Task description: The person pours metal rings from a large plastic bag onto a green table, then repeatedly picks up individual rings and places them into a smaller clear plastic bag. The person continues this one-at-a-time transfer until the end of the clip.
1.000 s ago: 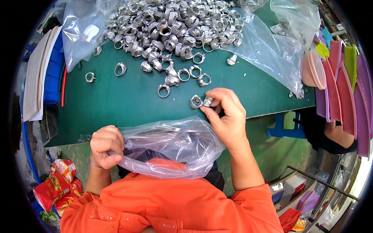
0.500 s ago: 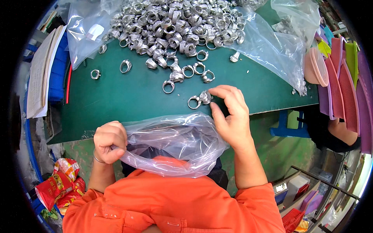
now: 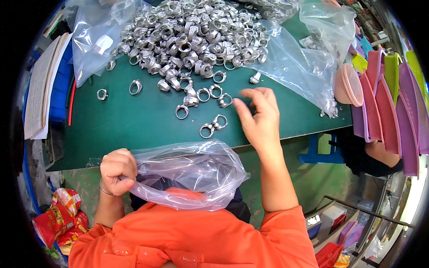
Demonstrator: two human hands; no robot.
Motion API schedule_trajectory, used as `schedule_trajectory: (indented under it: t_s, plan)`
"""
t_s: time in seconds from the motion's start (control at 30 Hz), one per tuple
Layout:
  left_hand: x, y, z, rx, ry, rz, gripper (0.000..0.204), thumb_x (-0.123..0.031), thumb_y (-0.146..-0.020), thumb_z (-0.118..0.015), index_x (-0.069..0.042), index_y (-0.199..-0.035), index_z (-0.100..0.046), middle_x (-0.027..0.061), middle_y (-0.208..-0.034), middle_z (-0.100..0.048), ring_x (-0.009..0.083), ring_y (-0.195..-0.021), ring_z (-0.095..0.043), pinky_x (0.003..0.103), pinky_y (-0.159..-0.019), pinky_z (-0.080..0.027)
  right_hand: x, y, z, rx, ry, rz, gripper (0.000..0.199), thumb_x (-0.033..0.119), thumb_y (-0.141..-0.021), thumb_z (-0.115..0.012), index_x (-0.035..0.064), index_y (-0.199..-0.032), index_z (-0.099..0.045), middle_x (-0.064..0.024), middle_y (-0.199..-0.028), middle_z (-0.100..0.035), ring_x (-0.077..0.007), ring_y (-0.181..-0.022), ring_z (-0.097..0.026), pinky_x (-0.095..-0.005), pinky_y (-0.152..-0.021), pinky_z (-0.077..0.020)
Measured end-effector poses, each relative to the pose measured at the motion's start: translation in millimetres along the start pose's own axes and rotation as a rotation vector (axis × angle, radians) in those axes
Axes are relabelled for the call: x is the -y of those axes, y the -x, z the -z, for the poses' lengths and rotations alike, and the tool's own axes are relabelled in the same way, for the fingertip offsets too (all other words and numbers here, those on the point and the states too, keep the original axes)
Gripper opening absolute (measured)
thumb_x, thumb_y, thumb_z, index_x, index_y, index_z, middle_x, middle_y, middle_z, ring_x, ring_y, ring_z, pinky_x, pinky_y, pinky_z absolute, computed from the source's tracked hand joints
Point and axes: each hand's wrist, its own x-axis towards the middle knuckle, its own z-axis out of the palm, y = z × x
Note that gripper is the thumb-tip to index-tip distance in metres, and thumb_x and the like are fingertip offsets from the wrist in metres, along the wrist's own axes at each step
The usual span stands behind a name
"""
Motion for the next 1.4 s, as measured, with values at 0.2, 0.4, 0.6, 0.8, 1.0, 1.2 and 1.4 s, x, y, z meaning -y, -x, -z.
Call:
schedule_trajectory:
  t_s: [0.2, 0.4, 0.6, 0.8, 1.0, 1.2, 1.4]
  plan:
    - [-0.2, 1.1, 0.2, -0.001, 0.010, 0.013, 0.029, -0.020, -0.073, -0.075, -0.008, -0.057, -0.054, 0.0020, -0.054, -0.054, 0.0189, -0.050, -0.055, 0.030, -0.048, -0.036, 0.4, -2.1, -10.3, 0.096, -0.036, -0.004, 0.018, 0.011, -0.078, -0.075, 0.0050, -0.093, -0.067, -0.0103, -0.082, -0.060, -0.0263, -0.078, -0.058, -0.0358, -0.071, -0.0467]
    - [0.1, 0.2, 1.6, -0.014, 0.035, 0.018, 0.028, -0.018, -0.073, -0.075, -0.008, -0.057, -0.054, 0.0027, -0.054, -0.054, 0.0189, -0.049, -0.053, 0.030, -0.048, -0.036, -34.2, -39.2, -1.1, -0.132, 0.351, 0.168, 0.026, 0.008, -0.077, -0.074, 0.0034, -0.101, -0.064, -0.0138, -0.094, -0.062, -0.0305, -0.088, -0.058, -0.0378, -0.082, -0.0446]
    - [1.0, -1.1, 1.2, -0.013, 0.040, 0.014, 0.028, -0.016, -0.072, -0.076, -0.007, -0.056, -0.055, 0.0032, -0.054, -0.054, 0.0192, -0.049, -0.054, 0.030, -0.047, -0.036, -16.7, -20.0, -1.0, -0.002, 0.015, 0.050, 0.026, 0.007, -0.076, -0.075, 0.0028, -0.099, -0.064, -0.0106, -0.094, -0.063, -0.0230, -0.084, -0.060, -0.0327, -0.077, -0.0480]
    - [-0.2, -1.7, 2.3, -0.006, 0.057, 0.018, 0.028, -0.016, -0.072, -0.076, -0.008, -0.056, -0.055, 0.0030, -0.054, -0.054, 0.0193, -0.049, -0.054, 0.030, -0.047, -0.036, 5.2, -17.4, -10.5, 0.164, -0.154, 0.051, 0.015, 0.005, -0.085, -0.067, 0.0019, -0.099, -0.067, -0.0114, -0.100, -0.063, -0.0232, -0.092, -0.061, -0.0304, -0.081, -0.0480]
    - [1.5, -0.1, 2.6, -0.014, 0.013, -0.001, 0.031, -0.024, -0.079, -0.072, -0.008, -0.058, -0.056, 0.0012, -0.054, -0.054, 0.0180, -0.051, -0.057, 0.029, -0.048, -0.039, 13.0, -41.6, -33.1, 0.141, -0.044, -0.006, 0.027, 0.004, -0.073, -0.068, 0.0007, -0.100, -0.065, -0.0144, -0.106, -0.057, -0.0269, -0.096, -0.058, -0.0322, -0.082, -0.0468]
    - [-0.8, -1.1, 2.3, -0.014, 0.052, -0.014, 0.027, -0.013, -0.071, -0.077, -0.008, -0.056, -0.055, 0.0038, -0.055, -0.055, 0.0197, -0.050, -0.054, 0.031, -0.047, -0.037, 9.6, -46.4, -27.7, 0.282, 0.097, -0.083, 0.028, 0.007, -0.069, -0.069, 0.0013, -0.096, -0.066, -0.0101, -0.106, -0.058, -0.0232, -0.096, -0.058, -0.0311, -0.084, -0.0467]
    - [2.8, 1.0, 0.8, -0.015, 0.035, -0.031, 0.027, -0.013, -0.070, -0.078, -0.008, -0.056, -0.055, 0.0037, -0.054, -0.054, 0.0193, -0.050, -0.053, 0.030, -0.047, -0.036, 26.6, -22.3, -13.3, -0.138, 0.080, 0.302, 0.023, -0.005, -0.071, -0.064, 0.0020, -0.093, -0.065, -0.0174, -0.106, -0.061, -0.0326, -0.096, -0.060, -0.0394, -0.083, -0.0485]
